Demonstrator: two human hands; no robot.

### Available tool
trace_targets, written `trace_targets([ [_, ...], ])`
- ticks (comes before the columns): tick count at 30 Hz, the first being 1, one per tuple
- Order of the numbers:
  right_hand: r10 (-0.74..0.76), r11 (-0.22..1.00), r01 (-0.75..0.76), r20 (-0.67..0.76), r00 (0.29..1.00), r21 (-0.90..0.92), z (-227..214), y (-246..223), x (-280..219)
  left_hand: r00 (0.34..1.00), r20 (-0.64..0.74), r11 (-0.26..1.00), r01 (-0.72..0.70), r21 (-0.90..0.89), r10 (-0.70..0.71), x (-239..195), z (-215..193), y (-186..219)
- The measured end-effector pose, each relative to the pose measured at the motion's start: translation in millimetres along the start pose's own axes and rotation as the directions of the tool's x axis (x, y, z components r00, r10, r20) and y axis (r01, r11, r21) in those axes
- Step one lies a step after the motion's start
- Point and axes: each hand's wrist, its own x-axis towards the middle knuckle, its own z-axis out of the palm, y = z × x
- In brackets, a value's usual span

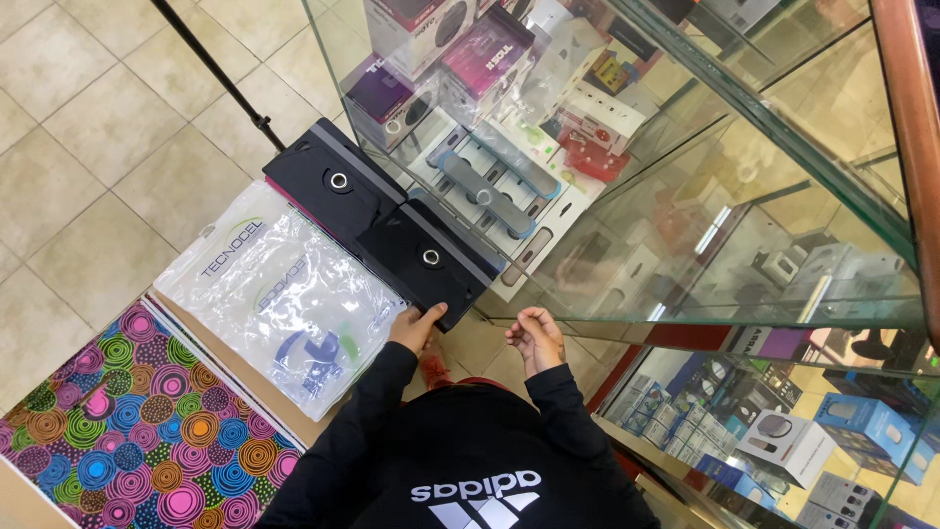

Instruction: The person organizes tablet cases and colorful patterned bags on a glass counter, removing several cases from plastic packaging.

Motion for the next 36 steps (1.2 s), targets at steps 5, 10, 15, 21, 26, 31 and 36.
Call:
trace_targets([
  [5, -0.022, 0.999, 0.023, 0.04, 0.999, -0.027, -1.7, 2.3, 4.1, 0.938, 0.112, 0.851, -0.241, -0.468, 0.327, -18.5, 1.3, -3.0],
  [10, 0.09, 0.993, -0.069, 0.243, 0.966, -0.094, 33.2, -35.3, -20.1, 0.755, 0.223, 0.671, -0.357, -0.65, 0.617, -76.6, -52.4, 9.1],
  [15, 0.217, 0.974, -0.173, 0.394, 0.893, -0.145, 108.4, -34.3, -31.4, 0.507, 0.495, 0.702, -0.399, -0.591, 0.705, -121.3, -108.1, 0.0],
  [21, 0.223, 0.829, -0.241, -0.098, 0.97, -0.504, 187.1, -9.4, -45.1, 0.646, 0.141, 0.547, -0.487, -0.681, 0.751, -62.4, -104.9, -135.8],
  [26, 0.38, 0.91, -0.413, 0.385, 0.841, 0.006, 203.7, 13.5, -35.3, 0.738, -0.28, 0.636, -0.253, 0.729, 0.614, -115.3, -120.8, -80.1],
  [31, 0.325, 0.933, -0.359, 0.426, 0.844, 0.0, 211.4, 17.5, -44.1, 0.516, -0.176, 0.328, -0.219, 0.919, 0.838, -53.0, -115.5, -130.9],
  [36, 0.338, 0.929, -0.369, 0.476, 0.812, -0.029, 206.1, 12.2, -36.7, 0.216, -0.195, 0.256, -0.306, 0.917, 0.957, -41.6, -124.5, -152.0],
])
